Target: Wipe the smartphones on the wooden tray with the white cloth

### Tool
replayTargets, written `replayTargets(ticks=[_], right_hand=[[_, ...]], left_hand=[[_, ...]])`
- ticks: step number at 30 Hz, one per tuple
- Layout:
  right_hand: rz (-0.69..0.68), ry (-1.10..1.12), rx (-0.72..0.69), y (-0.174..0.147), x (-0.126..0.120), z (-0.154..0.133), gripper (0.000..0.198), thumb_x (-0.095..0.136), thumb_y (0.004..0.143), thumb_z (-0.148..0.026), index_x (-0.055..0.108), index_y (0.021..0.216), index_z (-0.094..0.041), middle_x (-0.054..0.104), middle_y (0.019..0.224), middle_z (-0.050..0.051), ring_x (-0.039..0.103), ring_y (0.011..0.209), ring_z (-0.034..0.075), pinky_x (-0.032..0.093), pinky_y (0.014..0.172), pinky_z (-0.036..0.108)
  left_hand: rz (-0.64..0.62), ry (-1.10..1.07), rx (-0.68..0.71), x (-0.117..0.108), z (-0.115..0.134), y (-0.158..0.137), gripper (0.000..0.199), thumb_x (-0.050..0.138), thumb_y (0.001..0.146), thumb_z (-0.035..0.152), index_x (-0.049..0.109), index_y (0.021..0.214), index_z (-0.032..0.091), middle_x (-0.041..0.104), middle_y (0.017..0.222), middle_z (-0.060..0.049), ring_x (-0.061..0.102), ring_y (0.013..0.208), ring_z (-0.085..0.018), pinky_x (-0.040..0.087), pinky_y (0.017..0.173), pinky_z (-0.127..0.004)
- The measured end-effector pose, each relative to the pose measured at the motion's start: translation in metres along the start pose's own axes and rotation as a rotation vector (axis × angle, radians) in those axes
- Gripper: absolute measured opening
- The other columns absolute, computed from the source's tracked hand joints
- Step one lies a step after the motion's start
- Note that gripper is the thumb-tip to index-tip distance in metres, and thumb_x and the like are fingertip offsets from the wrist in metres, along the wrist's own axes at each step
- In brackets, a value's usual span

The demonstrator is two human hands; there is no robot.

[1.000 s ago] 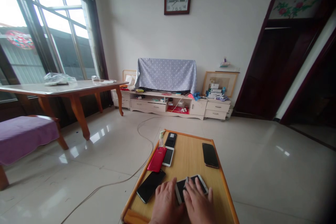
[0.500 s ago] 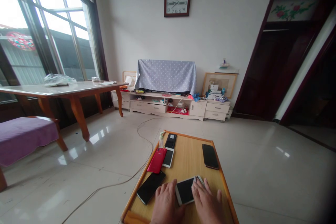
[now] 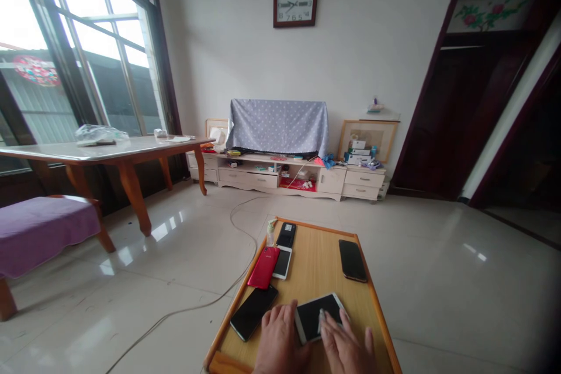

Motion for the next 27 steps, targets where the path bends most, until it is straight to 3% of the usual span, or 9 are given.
replayTargets(ticks=[4,12,17,20,27], right_hand=[[0.035,-0.103,0.113,0.003,-0.003,0.025,0.048,0.025,0.102,-0.054,0.05,0.142,-0.045,0.042,0.154,-0.003,0.028,0.147,0.034,0.024,0.108,0.077],[0.004,-0.002,-0.044,-0.011,0.026,-0.023,0.04,0.037,0.099,-0.055,0.06,0.131,-0.05,0.054,0.143,-0.004,0.041,0.14,0.037,0.013,0.112,0.078],[0.007,-0.041,0.071,-0.004,0.003,0.015,0.046,0.029,0.1,-0.055,0.053,0.139,-0.048,0.047,0.15,-0.005,0.031,0.146,0.036,0.022,0.108,0.079],[0.031,-0.08,0.137,0.001,-0.005,0.027,0.05,0.027,0.101,-0.056,0.052,0.142,-0.043,0.043,0.153,-0.003,0.026,0.148,0.036,0.021,0.109,0.079],[0.034,-0.034,-0.041,-0.006,0.021,-0.027,0.044,0.033,0.1,-0.057,0.061,0.132,-0.046,0.054,0.144,-0.002,0.04,0.141,0.037,0.017,0.112,0.076]], left_hand=[[0.009,-0.002,-0.008,-0.002,0.003,-0.001,0.077,0.06,0.07,0.042,0.047,0.144,0.025,0.058,0.14,-0.006,0.044,0.133,-0.027,0.022,0.115,-0.036],[0.031,-0.044,0.0,0.0,-0.002,0.001,0.07,0.058,0.072,0.045,0.052,0.139,0.024,0.061,0.135,-0.007,0.048,0.128,-0.026,0.027,0.112,-0.037],[0.062,-0.044,0.015,-0.002,0.001,0.0,0.07,0.061,0.07,0.041,0.052,0.137,0.026,0.062,0.134,-0.005,0.049,0.128,-0.025,0.026,0.113,-0.037],[0.046,-0.037,0.007,-0.003,0.003,-0.001,0.07,0.06,0.07,0.039,0.052,0.138,0.027,0.061,0.136,-0.005,0.047,0.13,-0.026,0.024,0.114,-0.036],[0.022,-0.032,-0.004,0.001,-0.002,0.002,0.071,0.061,0.071,0.045,0.052,0.138,0.025,0.061,0.137,-0.006,0.048,0.129,-0.026,0.026,0.113,-0.037]])
Point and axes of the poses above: each hand's wrist, its own y-axis towards the middle knuckle, its own x-axis out of the palm, z = x × y, the point moved 5 cm from there along y, towards the middle knuckle
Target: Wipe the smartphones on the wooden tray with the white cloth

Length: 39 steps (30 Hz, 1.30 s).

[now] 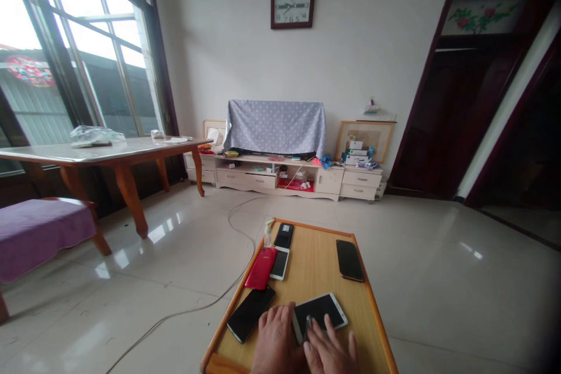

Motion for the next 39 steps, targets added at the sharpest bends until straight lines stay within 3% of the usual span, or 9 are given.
replayTargets(ticks=[6,9,12,17,19,25,28,34,39], right_hand=[[-0.037,-0.034,0.1,0.007,-0.019,0.035,0.047,0.026,0.102,-0.054,0.052,0.14,-0.047,0.047,0.15,-0.003,0.031,0.146,0.035,0.028,0.107,0.076],[-0.011,-0.102,0.168,0.013,-0.031,0.05,0.049,0.025,0.102,-0.053,0.053,0.14,-0.044,0.044,0.153,-0.002,0.026,0.148,0.036,0.026,0.107,0.077],[-0.037,-0.067,0.145,0.013,-0.027,0.032,0.05,0.024,0.102,-0.054,0.054,0.14,-0.042,0.043,0.153,-0.001,0.027,0.148,0.036,0.019,0.109,0.078],[-0.136,0.088,-0.076,0.008,-0.014,-0.019,0.047,0.027,0.102,-0.057,0.054,0.139,-0.046,0.049,0.148,-0.003,0.034,0.145,0.035,0.014,0.112,0.076],[-0.141,0.098,-0.061,0.011,-0.016,-0.015,0.047,0.026,0.102,-0.057,0.055,0.138,-0.047,0.05,0.148,-0.004,0.031,0.146,0.035,0.014,0.111,0.078],[-0.027,-0.049,0.212,0.027,-0.033,0.037,0.048,0.024,0.103,-0.051,0.051,0.142,-0.042,0.042,0.154,-0.003,0.022,0.15,0.035,0.018,0.109,0.08],[-0.04,-0.053,0.19,0.027,-0.034,0.025,0.049,0.025,0.103,-0.052,0.052,0.142,-0.04,0.041,0.154,-0.003,0.022,0.149,0.035,0.016,0.11,0.079],[-0.223,0.124,-0.095,0.018,-0.023,-0.042,0.048,0.024,0.103,-0.056,0.049,0.142,-0.048,0.047,0.15,-0.005,0.029,0.147,0.035,0.009,0.112,0.078],[-0.081,0.032,0.039,0.029,-0.028,-0.01,0.048,0.024,0.104,-0.052,0.056,0.138,-0.045,0.048,0.15,-0.005,0.026,0.148,0.037,0.011,0.11,0.08]], left_hand=[[0.04,-0.031,0.033,0.001,-0.001,-0.001,0.069,0.061,0.07,0.044,0.052,0.137,0.026,0.062,0.133,-0.006,0.049,0.127,-0.026,0.025,0.112,-0.037],[0.043,-0.035,0.041,0.001,0.0,-0.002,0.07,0.061,0.069,0.041,0.052,0.137,0.026,0.062,0.133,-0.005,0.048,0.128,-0.026,0.024,0.112,-0.037],[0.056,-0.048,0.049,0.001,-0.001,-0.002,0.067,0.06,0.071,0.042,0.053,0.136,0.026,0.063,0.132,-0.005,0.049,0.126,-0.026,0.024,0.112,-0.037],[0.039,-0.056,0.053,0.001,-0.004,0.001,0.06,0.055,0.077,0.043,0.054,0.134,0.026,0.063,0.132,-0.005,0.05,0.125,-0.024,0.028,0.109,-0.037],[0.043,-0.055,0.052,0.001,-0.004,0.001,0.06,0.055,0.077,0.042,0.054,0.135,0.026,0.063,0.132,-0.005,0.05,0.124,-0.024,0.028,0.108,-0.037],[0.059,-0.053,0.054,0.002,-0.001,-0.001,0.07,0.062,0.068,0.04,0.052,0.136,0.027,0.063,0.131,-0.004,0.049,0.126,-0.025,0.025,0.111,-0.036],[0.057,-0.043,0.052,0.002,-0.001,-0.001,0.07,0.062,0.068,0.039,0.052,0.136,0.027,0.063,0.133,-0.003,0.048,0.127,-0.025,0.025,0.112,-0.036],[0.039,-0.054,0.067,0.002,-0.005,0.0,0.054,0.049,0.083,0.037,0.054,0.136,0.026,0.064,0.133,-0.006,0.052,0.124,-0.023,0.029,0.107,-0.036],[0.082,-0.056,0.05,0.004,-0.005,0.001,0.065,0.059,0.074,0.041,0.053,0.137,0.026,0.064,0.132,-0.005,0.051,0.125,-0.025,0.028,0.11,-0.037]])
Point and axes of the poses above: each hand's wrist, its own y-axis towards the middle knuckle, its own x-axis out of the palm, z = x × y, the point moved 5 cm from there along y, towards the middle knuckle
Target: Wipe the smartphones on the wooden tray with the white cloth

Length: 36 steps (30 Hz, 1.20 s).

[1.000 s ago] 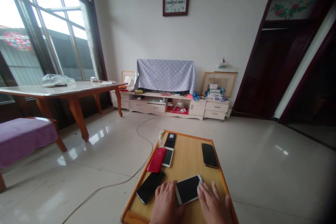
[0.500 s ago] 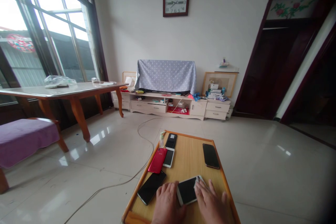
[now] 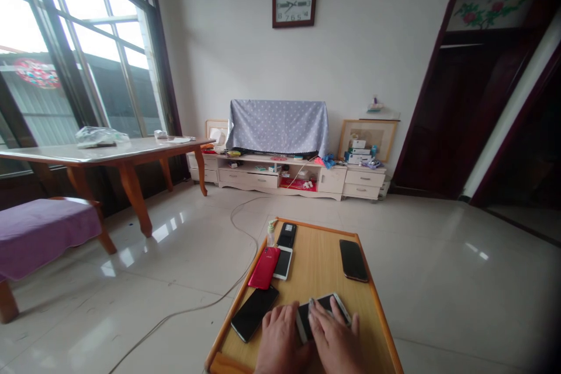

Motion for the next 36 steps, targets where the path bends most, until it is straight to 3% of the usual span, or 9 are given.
replayTargets(ticks=[4,10,13,16,23,25,31,36], right_hand=[[0.068,-0.039,0.082,0.008,0.0,0.019,0.05,0.023,0.103,-0.05,0.056,0.139,-0.04,0.046,0.151,-0.003,0.026,0.148,0.039,0.012,0.108,0.082],[-0.081,0.067,-0.086,0.0,0.01,-0.031,0.048,0.033,0.099,-0.034,0.052,0.142,-0.044,0.047,0.151,-0.004,0.028,0.148,0.033,0.01,0.114,0.075],[-0.088,0.098,-0.116,0.0,0.01,-0.043,0.051,0.034,0.096,-0.029,0.051,0.142,-0.046,0.049,0.149,-0.005,0.027,0.148,0.032,0.006,0.115,0.074],[-0.032,0.056,-0.091,0.007,0.008,-0.03,0.049,0.032,0.098,-0.034,0.052,0.141,-0.045,0.049,0.15,-0.004,0.027,0.148,0.033,0.006,0.114,0.074],[0.076,-0.112,0.17,0.024,0.006,0.029,0.05,0.025,0.101,-0.041,0.05,0.144,-0.038,0.041,0.156,0.0,0.02,0.151,0.034,0.013,0.11,0.078],[0.061,-0.112,0.151,0.02,0.007,0.024,0.05,0.025,0.101,-0.042,0.049,0.145,-0.037,0.04,0.157,0.0,0.02,0.151,0.034,0.013,0.111,0.077],[-0.059,-0.004,-0.102,0.001,0.009,-0.021,0.048,0.029,0.101,-0.043,0.05,0.144,-0.04,0.046,0.152,-0.001,0.03,0.148,0.033,0.009,0.115,0.074],[0.045,-0.074,0.067,0.014,0.002,0.012,0.049,0.025,0.102,-0.043,0.052,0.143,-0.039,0.045,0.153,-0.001,0.026,0.148,0.036,0.016,0.11,0.078]], left_hand=[[-0.008,-0.007,0.013,0.001,0.002,0.0,0.072,0.063,0.068,0.04,0.052,0.138,0.025,0.064,0.133,-0.005,0.05,0.126,-0.026,0.027,0.112,-0.038],[-0.075,0.044,-0.014,-0.002,0.0,0.002,0.066,0.047,0.082,0.036,0.045,0.146,0.019,0.059,0.141,-0.009,0.048,0.13,-0.026,0.027,0.112,-0.039],[-0.115,0.089,-0.021,-0.002,0.001,0.001,0.07,0.044,0.083,0.033,0.039,0.151,0.014,0.053,0.148,-0.011,0.046,0.133,-0.027,0.025,0.114,-0.04],[-0.111,0.097,-0.039,-0.003,0.002,0.001,0.072,0.047,0.081,0.036,0.041,0.15,0.016,0.052,0.149,-0.011,0.046,0.134,-0.027,0.025,0.114,-0.039],[-0.041,0.039,-0.028,-0.002,0.003,0.0,0.079,0.059,0.07,0.039,0.047,0.145,0.019,0.057,0.144,-0.008,0.046,0.133,-0.026,0.023,0.115,-0.036],[-0.05,0.04,-0.031,-0.002,0.003,0.0,0.078,0.058,0.071,0.04,0.047,0.145,0.02,0.057,0.144,-0.008,0.046,0.133,-0.026,0.022,0.115,-0.036],[-0.094,0.084,-0.056,-0.002,0.003,0.001,0.066,0.048,0.082,0.037,0.046,0.146,0.02,0.054,0.147,-0.009,0.046,0.134,-0.026,0.024,0.115,-0.039],[-0.063,0.075,-0.029,-0.004,0.005,0.0,0.075,0.057,0.073,0.039,0.047,0.145,0.02,0.057,0.144,-0.009,0.047,0.133,-0.027,0.025,0.114,-0.038]])
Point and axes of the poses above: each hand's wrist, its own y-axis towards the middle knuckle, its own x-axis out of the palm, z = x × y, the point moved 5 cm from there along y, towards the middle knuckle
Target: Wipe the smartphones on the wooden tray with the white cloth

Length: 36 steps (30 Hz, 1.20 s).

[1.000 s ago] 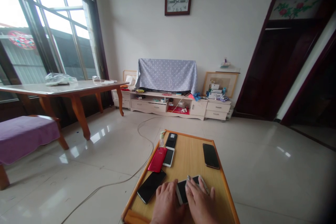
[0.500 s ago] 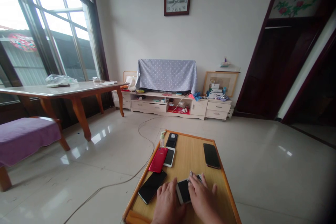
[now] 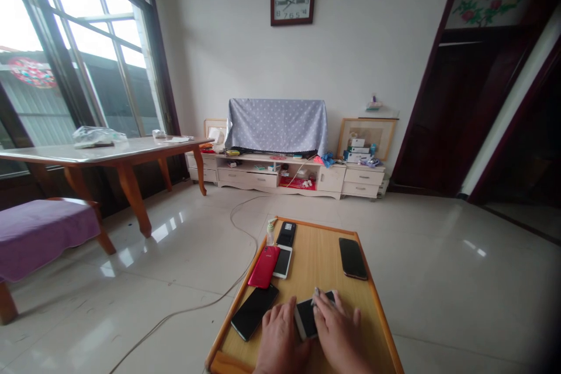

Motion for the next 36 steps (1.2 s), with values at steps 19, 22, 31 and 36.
replayTargets(ticks=[19,22,31,36], right_hand=[[-0.015,0.035,-0.041,-0.004,-0.016,0.017,0.049,0.029,0.102,-0.039,0.049,0.146,-0.033,0.044,0.155,0.005,0.019,0.151,0.034,0.0,0.114,0.072],[-0.017,0.028,-0.033,-0.006,-0.022,0.027,0.051,0.028,0.102,-0.039,0.046,0.149,-0.03,0.042,0.156,0.007,0.017,0.151,0.034,0.0,0.115,0.072],[-0.168,0.187,-0.411,-0.01,-0.045,0.018,0.049,0.034,0.099,-0.032,0.046,0.147,-0.034,0.049,0.152,-0.001,0.022,0.15,0.03,-0.009,0.118,0.065],[-0.118,0.206,-0.304,-0.002,-0.052,0.036,0.048,0.033,0.099,-0.032,0.053,0.143,-0.028,0.05,0.151,0.003,0.02,0.151,0.032,-0.007,0.117,0.066]], left_hand=[[-0.013,0.045,0.016,-0.002,0.013,0.003,0.069,0.06,0.077,0.038,0.047,0.143,0.023,0.059,0.14,-0.007,0.047,0.132,-0.026,0.028,0.113,-0.039],[-0.025,0.066,0.009,-0.001,0.016,0.004,0.067,0.06,0.077,0.037,0.048,0.141,0.025,0.059,0.14,-0.007,0.047,0.133,-0.026,0.028,0.113,-0.039],[-0.007,0.103,0.06,0.006,0.023,0.011,0.059,0.058,0.083,0.044,0.052,0.139,0.025,0.057,0.144,-0.006,0.046,0.135,-0.024,0.03,0.114,-0.039],[0.011,0.141,0.088,0.013,0.025,0.015,0.054,0.056,0.086,0.044,0.054,0.137,0.027,0.055,0.147,-0.005,0.048,0.135,-0.025,0.034,0.112,-0.041]])
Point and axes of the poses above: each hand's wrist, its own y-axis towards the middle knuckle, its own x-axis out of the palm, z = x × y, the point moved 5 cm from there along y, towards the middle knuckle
